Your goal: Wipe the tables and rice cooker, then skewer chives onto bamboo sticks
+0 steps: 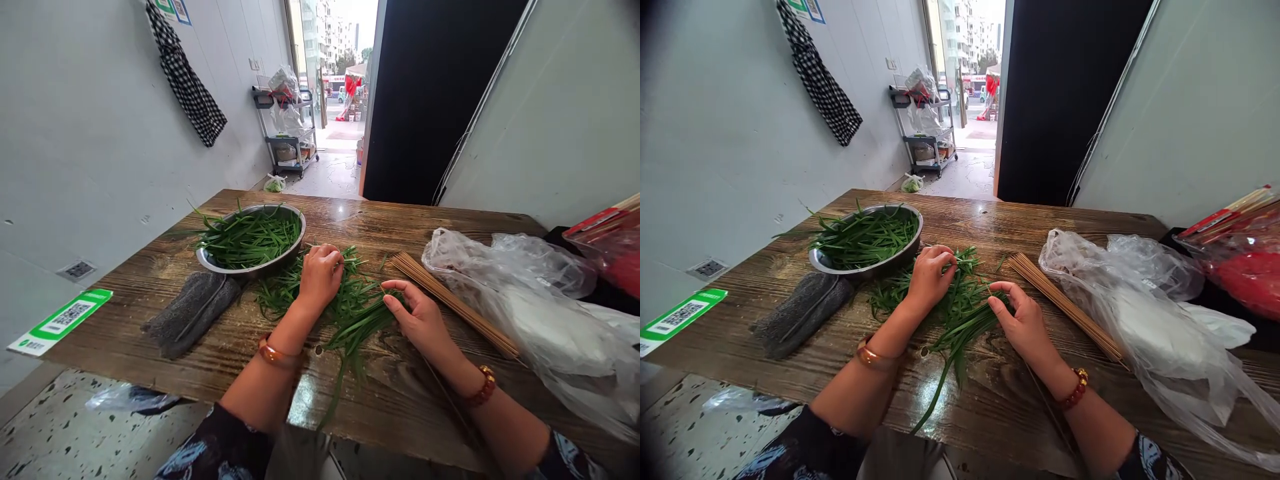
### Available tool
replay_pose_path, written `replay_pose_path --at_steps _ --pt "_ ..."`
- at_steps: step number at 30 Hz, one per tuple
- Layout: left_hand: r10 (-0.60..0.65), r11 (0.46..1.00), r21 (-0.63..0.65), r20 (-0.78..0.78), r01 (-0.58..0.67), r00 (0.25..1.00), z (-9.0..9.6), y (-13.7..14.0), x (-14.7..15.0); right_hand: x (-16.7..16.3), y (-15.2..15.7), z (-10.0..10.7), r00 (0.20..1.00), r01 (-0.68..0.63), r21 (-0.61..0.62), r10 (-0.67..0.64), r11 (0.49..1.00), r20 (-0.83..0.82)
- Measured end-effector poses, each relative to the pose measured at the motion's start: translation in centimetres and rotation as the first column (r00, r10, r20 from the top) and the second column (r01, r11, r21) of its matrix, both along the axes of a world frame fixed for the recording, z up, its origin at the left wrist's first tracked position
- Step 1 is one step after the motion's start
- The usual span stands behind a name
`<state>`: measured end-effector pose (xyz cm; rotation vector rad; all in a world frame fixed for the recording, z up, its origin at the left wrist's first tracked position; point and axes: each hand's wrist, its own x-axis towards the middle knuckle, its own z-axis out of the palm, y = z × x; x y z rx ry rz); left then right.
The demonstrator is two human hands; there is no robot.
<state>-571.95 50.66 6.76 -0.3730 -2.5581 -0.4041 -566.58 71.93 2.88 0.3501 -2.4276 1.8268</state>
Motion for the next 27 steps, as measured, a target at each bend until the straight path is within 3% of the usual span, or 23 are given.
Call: replay_pose_path --at_steps 4,8,13,18,21,24,27 --pt "-0.164 0.972 0.176 0.036 0.155 0.986 0.4 1.4 1.0 -0.1 0.0 0.2 1.000 -0.006 -0.033 0.006 0.999 0.006" --pt "-0.323 0.891 0.388 0.173 0.237 0.930 -0.2 3.1 2.0 0.0 0.0 0.4 0.999 -0.017 -0.042 0.019 0.999 0.048" --pt "-0.449 0.792 0.576 0.328 0.201 0.831 -0.6 4.5 2.7 0.2 -0.1 0.9 0.998 -0.046 -0.073 0.050 0.996 0.047" --pt "-0.564 0.650 0.750 0.365 0.126 0.740 0.2 4.5 3.0 0.3 0.0 0.8 0.999 -0.033 -0.087 0.036 0.996 0.030" --pt "-0.605 0.592 0.804 0.398 0.055 0.689 0.5 4.3 2.9 0.1 0.0 0.5 0.999 -0.028 -0.096 0.030 0.995 0.016" --pt "-0.605 0.585 0.811 0.427 0.011 0.672 0.4 4.1 2.8 0.0 -0.1 0.3 1.000 -0.028 -0.086 0.029 0.996 0.011" --pt "-0.572 0.638 0.769 0.444 0.034 0.690 0.3 4.1 2.8 -0.1 -0.1 0.4 0.999 -0.029 -0.066 0.030 0.997 0.013"
